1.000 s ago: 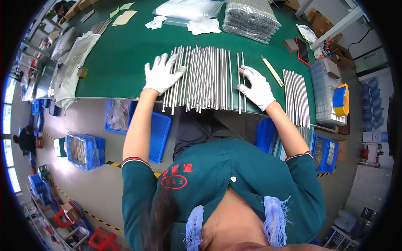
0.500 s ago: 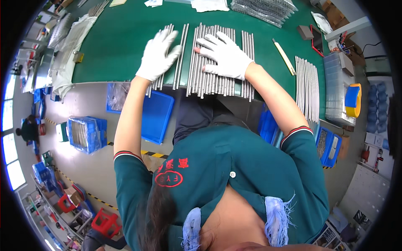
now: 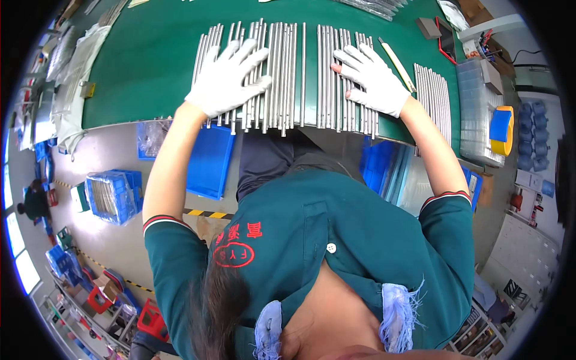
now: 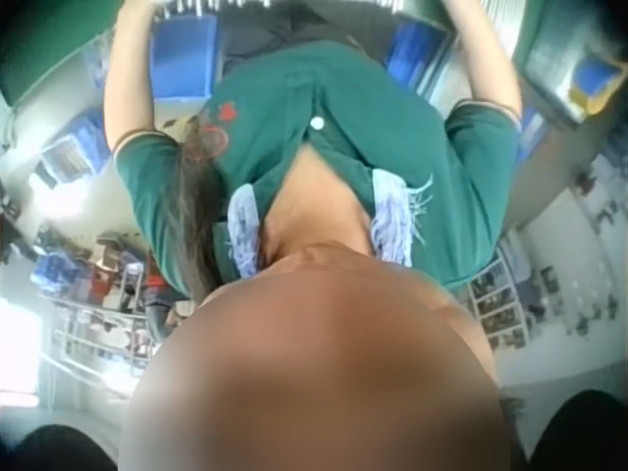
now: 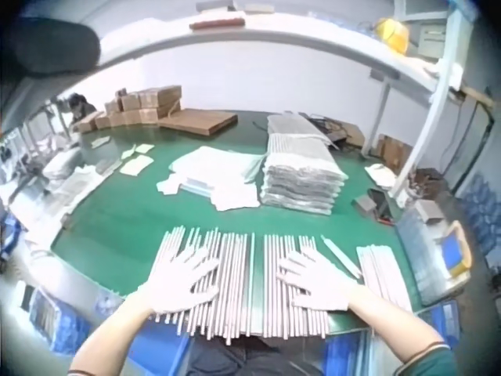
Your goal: Arranging and aligning thin metal tubes on a green assembly table using a wooden spacer tool.
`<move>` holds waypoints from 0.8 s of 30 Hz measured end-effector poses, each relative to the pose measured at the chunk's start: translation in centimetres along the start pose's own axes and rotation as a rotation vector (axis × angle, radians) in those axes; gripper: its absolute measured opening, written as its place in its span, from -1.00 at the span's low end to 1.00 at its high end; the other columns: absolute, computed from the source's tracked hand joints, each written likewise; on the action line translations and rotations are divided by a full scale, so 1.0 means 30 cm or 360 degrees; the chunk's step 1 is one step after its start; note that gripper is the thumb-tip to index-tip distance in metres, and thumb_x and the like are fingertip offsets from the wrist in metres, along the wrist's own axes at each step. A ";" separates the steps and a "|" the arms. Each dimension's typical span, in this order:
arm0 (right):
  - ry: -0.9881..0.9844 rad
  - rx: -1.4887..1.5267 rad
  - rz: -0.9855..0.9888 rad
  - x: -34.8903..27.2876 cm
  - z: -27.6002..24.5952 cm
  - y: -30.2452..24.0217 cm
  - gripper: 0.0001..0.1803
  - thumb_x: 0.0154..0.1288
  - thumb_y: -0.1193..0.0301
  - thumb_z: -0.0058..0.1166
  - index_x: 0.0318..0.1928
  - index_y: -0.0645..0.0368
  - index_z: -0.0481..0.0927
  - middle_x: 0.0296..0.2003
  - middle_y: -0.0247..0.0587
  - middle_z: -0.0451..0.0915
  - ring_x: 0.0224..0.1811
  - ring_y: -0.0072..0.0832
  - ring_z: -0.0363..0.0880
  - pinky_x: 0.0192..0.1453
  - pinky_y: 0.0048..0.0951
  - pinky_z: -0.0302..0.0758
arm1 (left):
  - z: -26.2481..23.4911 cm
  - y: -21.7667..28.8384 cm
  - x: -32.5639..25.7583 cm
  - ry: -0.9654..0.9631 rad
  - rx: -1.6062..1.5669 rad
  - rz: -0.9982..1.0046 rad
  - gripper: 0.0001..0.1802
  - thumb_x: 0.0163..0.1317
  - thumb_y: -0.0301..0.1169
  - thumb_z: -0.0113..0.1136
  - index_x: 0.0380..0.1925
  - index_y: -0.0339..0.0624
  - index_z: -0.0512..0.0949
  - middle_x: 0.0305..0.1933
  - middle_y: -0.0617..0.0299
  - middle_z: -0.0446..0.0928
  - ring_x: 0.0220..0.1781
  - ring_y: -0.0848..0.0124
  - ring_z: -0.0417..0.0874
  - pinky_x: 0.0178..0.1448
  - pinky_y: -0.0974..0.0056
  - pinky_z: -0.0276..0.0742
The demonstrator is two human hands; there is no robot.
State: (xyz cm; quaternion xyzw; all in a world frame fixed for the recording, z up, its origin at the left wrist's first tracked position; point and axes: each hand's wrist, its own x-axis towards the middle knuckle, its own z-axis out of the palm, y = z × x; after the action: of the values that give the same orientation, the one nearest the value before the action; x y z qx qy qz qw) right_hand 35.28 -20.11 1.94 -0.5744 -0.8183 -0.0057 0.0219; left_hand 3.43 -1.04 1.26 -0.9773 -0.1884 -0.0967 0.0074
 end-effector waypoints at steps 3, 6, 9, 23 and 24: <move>0.0009 0.0038 -0.0010 0.025 -0.010 -0.016 -0.23 0.39 -0.06 0.10 0.52 -0.04 0.37 0.56 -0.14 0.27 0.65 -0.13 0.10 0.73 -0.01 -0.10 | -0.026 -0.070 -0.062 -0.0119 0.0127 -0.0085 -0.27 0.43 0.25 0.00 0.46 0.16 0.41 0.54 0.03 0.36 0.54 -0.01 0.35 0.59 -0.18 0.10; -0.0020 -0.0029 -0.0060 0.077 -0.015 -0.053 -0.18 0.40 -0.13 0.06 0.54 -0.02 0.34 0.57 -0.16 0.26 0.66 -0.13 0.09 0.73 0.01 -0.11 | 0.004 -0.143 -0.123 0.0161 0.0202 -0.0224 -0.26 0.40 0.23 0.08 0.45 0.11 0.43 0.52 -0.08 0.35 0.53 -0.05 0.36 0.58 -0.19 0.13; -0.0015 -0.0075 -0.0112 0.154 -0.013 -0.109 -0.19 0.45 -0.18 -0.04 0.53 0.00 0.35 0.56 -0.13 0.26 0.65 -0.15 0.10 0.73 0.00 -0.11 | 0.009 -0.192 -0.150 0.0401 0.0094 -0.0723 -0.34 0.39 0.19 0.16 0.25 -0.05 0.62 0.24 -0.08 0.62 0.15 -0.07 0.69 0.20 0.03 0.64; 0.0221 -0.0072 -0.0048 0.339 0.046 -0.244 -0.24 0.50 -0.20 -0.13 0.49 -0.02 0.40 0.49 -0.11 0.36 0.59 -0.20 0.20 0.68 -0.06 -0.01 | 0.034 -0.028 -0.072 0.0407 0.0148 -0.0886 -0.33 0.34 0.25 0.16 0.19 -0.02 0.63 0.20 0.02 0.61 0.03 -0.01 0.70 0.07 -0.01 0.70; 0.0217 -0.0012 -0.0034 0.323 0.046 -0.231 -0.27 0.51 -0.18 -0.13 0.47 -0.01 0.43 0.48 -0.11 0.37 0.58 -0.21 0.20 0.68 -0.08 0.00 | 0.041 -0.029 -0.068 0.0420 0.0140 -0.0876 -0.32 0.34 0.24 0.16 0.18 -0.05 0.64 0.18 0.01 0.62 0.02 -0.01 0.70 0.05 -0.01 0.70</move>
State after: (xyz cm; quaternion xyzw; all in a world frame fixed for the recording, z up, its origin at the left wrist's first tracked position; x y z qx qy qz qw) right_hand 25.45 -13.30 1.07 -0.5641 -0.8208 -0.0481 0.0755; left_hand 1.48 -0.90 -0.35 -0.8673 -0.4475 -0.2129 0.0476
